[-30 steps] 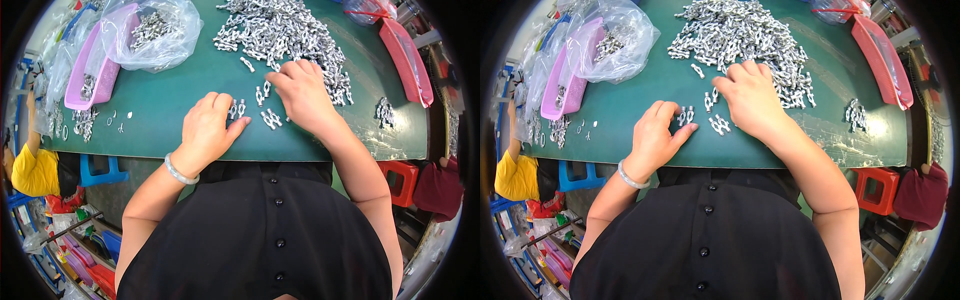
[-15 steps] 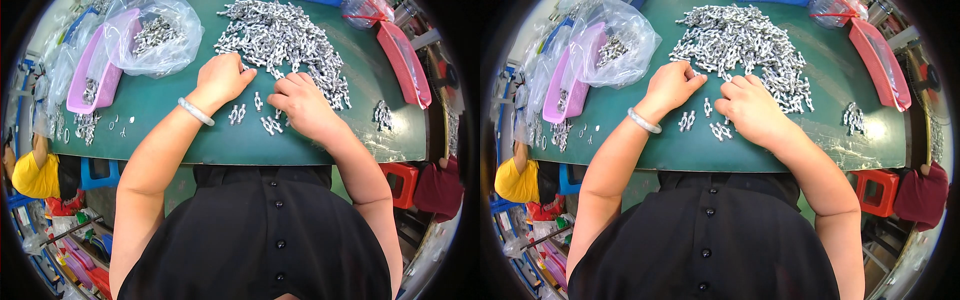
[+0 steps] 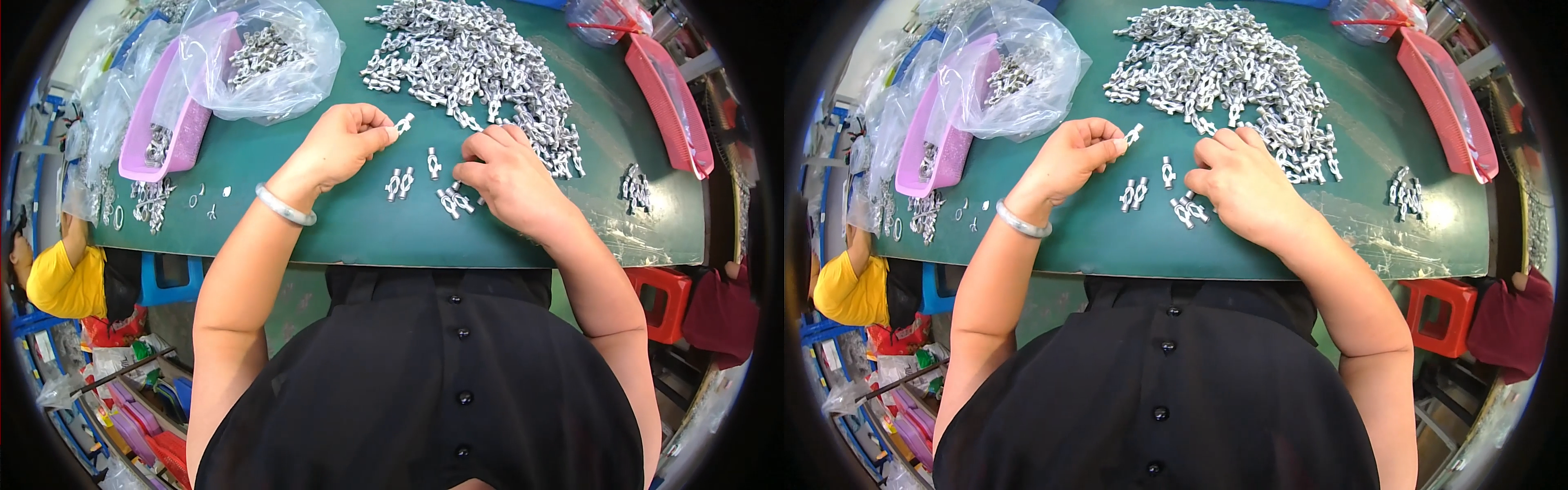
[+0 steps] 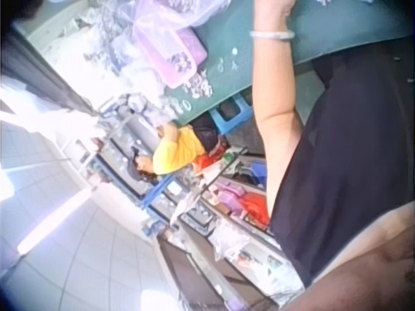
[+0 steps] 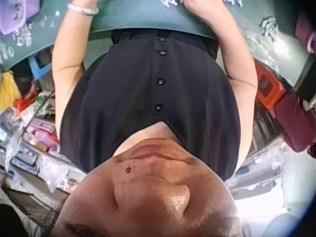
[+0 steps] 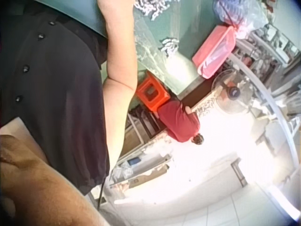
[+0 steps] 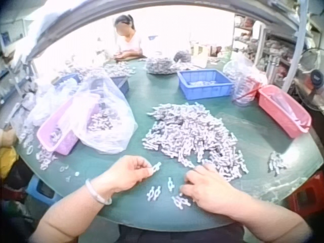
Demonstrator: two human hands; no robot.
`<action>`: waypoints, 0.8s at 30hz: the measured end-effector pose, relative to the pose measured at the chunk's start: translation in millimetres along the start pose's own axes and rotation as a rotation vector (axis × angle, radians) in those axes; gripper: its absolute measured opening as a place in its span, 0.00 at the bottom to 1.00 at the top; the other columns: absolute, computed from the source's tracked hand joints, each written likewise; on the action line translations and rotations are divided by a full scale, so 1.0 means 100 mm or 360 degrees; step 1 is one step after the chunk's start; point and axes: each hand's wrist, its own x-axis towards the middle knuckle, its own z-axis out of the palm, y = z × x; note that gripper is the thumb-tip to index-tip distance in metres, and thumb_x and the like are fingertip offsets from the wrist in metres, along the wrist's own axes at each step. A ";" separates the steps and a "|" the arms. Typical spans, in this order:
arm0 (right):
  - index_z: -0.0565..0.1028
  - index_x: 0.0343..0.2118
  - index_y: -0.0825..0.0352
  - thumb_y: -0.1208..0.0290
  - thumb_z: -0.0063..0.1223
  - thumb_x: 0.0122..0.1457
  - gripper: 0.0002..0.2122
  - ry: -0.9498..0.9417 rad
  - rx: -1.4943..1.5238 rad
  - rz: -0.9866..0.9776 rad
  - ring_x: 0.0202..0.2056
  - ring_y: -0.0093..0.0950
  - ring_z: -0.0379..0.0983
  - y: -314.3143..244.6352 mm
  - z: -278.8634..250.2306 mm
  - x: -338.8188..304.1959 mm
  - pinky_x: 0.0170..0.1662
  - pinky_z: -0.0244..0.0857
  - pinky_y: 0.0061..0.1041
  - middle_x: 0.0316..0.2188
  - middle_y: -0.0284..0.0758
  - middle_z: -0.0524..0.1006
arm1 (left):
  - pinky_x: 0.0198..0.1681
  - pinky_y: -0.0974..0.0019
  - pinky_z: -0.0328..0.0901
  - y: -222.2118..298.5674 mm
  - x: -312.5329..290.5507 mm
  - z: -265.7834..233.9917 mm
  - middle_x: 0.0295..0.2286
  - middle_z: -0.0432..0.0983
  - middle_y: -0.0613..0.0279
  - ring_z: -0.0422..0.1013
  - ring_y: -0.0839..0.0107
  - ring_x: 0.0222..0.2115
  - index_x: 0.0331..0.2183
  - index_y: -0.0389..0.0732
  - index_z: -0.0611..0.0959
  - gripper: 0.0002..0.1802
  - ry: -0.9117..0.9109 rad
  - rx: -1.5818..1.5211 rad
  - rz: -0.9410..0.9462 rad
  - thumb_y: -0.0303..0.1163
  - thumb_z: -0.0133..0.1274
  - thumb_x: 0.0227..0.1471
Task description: The person picks up small metal components from a pile on the table, connects the pieces together by hand, and sets them on the work surface.
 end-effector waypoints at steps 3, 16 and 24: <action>0.77 0.24 0.62 0.77 0.47 0.43 0.07 -0.0059 -0.0034 -0.0044 0.35 0.28 0.64 0.04 -0.05 0.01 0.43 0.55 0.27 0.27 0.30 0.68 | 0.27 0.78 0.57 -0.02 -0.10 0.01 0.23 0.70 0.71 0.61 0.84 0.23 0.31 0.36 0.78 0.06 -0.0034 -0.0082 0.0014 0.28 0.53 0.51; 0.78 0.34 0.69 0.75 0.55 0.52 0.07 0.0118 0.1463 0.0617 0.28 0.22 0.69 -0.14 -0.08 0.15 0.33 0.64 0.23 0.26 0.31 0.74 | 0.27 0.79 0.61 0.00 -0.44 0.38 0.24 0.72 0.70 0.66 0.83 0.22 0.30 0.39 0.76 0.04 -0.0044 -0.0733 0.0169 0.29 0.53 0.53; 0.77 0.33 0.71 0.72 0.54 0.55 0.08 0.0089 0.2085 0.0987 0.28 0.14 0.67 -0.16 -0.08 0.12 0.32 0.63 0.16 0.26 0.28 0.76 | 0.26 0.77 0.66 0.01 -0.49 0.60 0.24 0.75 0.65 0.72 0.78 0.23 0.31 0.39 0.76 0.04 -0.0009 -0.1004 0.0114 0.28 0.53 0.53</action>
